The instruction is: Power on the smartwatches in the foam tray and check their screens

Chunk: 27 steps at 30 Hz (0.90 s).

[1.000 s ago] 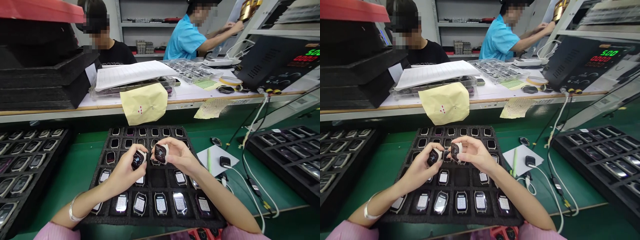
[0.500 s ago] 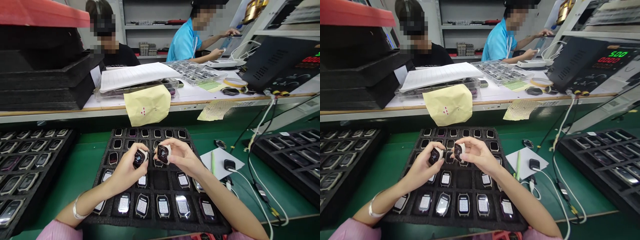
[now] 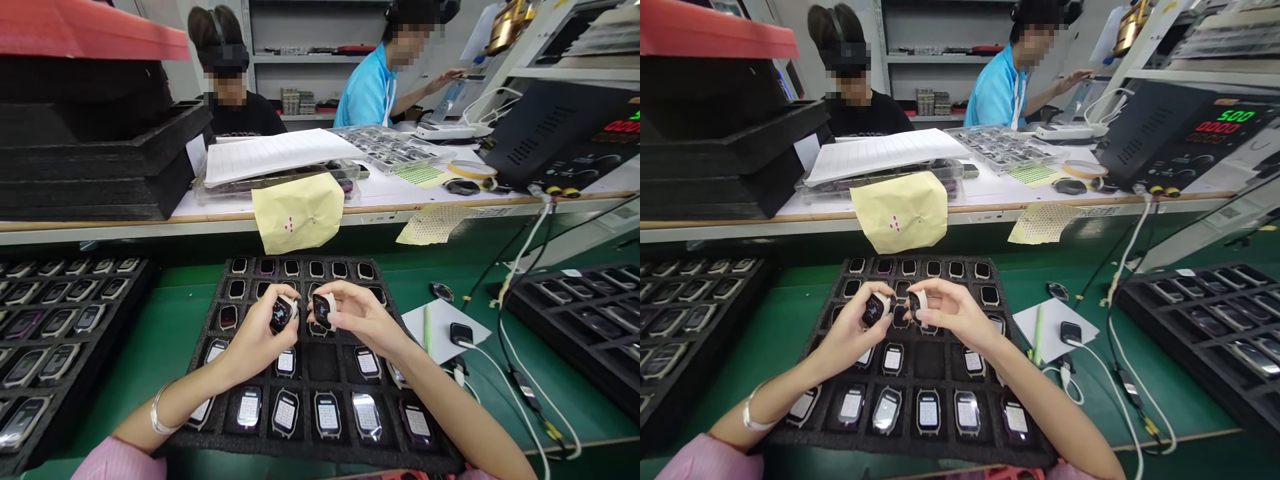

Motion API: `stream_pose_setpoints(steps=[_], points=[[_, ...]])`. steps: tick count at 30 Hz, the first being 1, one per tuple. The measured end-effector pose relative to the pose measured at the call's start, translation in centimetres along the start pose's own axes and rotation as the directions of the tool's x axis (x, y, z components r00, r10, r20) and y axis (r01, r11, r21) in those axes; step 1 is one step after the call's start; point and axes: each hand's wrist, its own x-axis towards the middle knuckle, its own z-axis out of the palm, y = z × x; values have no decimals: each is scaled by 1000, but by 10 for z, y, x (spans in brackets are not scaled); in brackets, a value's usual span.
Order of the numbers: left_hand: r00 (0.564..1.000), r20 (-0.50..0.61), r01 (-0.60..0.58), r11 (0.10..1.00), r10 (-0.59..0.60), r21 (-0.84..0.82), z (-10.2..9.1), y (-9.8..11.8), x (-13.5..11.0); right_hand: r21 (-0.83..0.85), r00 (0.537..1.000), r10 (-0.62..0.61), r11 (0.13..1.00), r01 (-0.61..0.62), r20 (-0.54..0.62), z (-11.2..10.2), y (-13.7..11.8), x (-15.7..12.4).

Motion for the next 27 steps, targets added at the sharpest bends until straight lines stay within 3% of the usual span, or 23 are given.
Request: stream_pose_setpoints(steps=[6, 9, 14, 19, 27], points=[[1000, -4, 11, 1000, -11, -25, -1, 0, -2, 23, 1000, 0, 1000, 0, -1, 1, -4, -3], [996, 34, 91, 987, -88, -133, 1, -1, 1, 37, 999, 40, 999, -40, -6, 2, -5, -3], [960, 171, 277, 825, -221, -492, -4, 2, 8, 183, 986, 166, 970, -158, -30, 0, -5, 1], [939, 243, 343, 689, -243, -639, -13, 8, 7, 212, 979, 189, 962, -169, -77, -1, -1, 2], [952, 272, 284, 743, -142, -605, -11, 7, 2, 122, 987, 92, 990, -76, -129, 3, 4, -2]])
